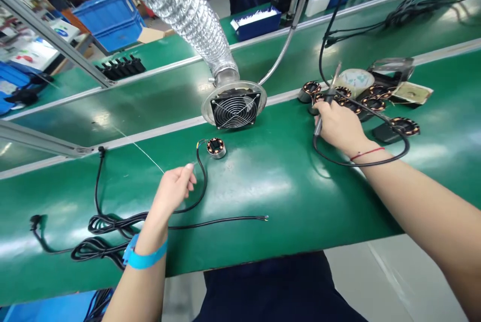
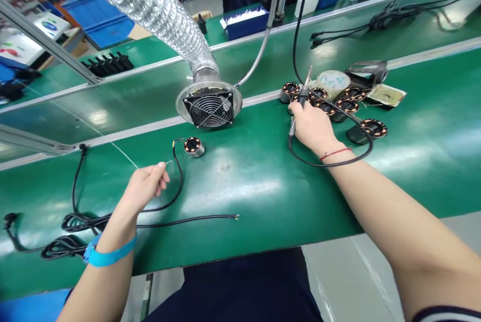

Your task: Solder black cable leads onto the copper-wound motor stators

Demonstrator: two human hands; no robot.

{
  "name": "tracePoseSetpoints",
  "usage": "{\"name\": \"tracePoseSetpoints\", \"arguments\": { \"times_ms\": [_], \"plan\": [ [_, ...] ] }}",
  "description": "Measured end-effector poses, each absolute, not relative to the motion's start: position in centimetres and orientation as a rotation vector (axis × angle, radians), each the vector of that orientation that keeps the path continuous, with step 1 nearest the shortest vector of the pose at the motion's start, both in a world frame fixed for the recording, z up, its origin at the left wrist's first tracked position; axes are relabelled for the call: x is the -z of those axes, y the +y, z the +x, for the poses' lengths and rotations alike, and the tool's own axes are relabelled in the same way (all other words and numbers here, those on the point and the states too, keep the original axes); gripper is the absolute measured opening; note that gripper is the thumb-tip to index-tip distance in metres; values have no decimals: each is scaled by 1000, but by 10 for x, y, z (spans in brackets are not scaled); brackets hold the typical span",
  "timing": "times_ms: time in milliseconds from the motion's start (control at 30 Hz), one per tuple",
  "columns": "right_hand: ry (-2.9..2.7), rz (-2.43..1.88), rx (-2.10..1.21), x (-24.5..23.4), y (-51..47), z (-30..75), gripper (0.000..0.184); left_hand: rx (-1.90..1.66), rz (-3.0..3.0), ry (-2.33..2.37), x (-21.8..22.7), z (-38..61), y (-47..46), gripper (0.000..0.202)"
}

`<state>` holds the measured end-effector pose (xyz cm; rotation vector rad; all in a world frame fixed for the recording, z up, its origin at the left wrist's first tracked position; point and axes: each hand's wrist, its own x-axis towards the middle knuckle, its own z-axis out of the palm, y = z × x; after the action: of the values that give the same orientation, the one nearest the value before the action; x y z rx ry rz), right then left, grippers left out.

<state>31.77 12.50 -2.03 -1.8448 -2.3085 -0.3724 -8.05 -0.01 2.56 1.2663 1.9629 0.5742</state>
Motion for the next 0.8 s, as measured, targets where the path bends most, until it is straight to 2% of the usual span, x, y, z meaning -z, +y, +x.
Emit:
{"name": "tracePoseSetpoints", "arguments": {
  "times_ms": [267,600,800],
  "plan": [
    [-2130,-1727,393,31,135,322,29,-341,1053,1386,-14,-32,-25,51],
    [-2061,-1532,340,24,132,321,19,-378,1136,1320,-7,-19,-18,47],
    [-2187,-1237,142,24,82,276,20,-529,1130,1338,-4,-18,-11,45]
  ]
}}
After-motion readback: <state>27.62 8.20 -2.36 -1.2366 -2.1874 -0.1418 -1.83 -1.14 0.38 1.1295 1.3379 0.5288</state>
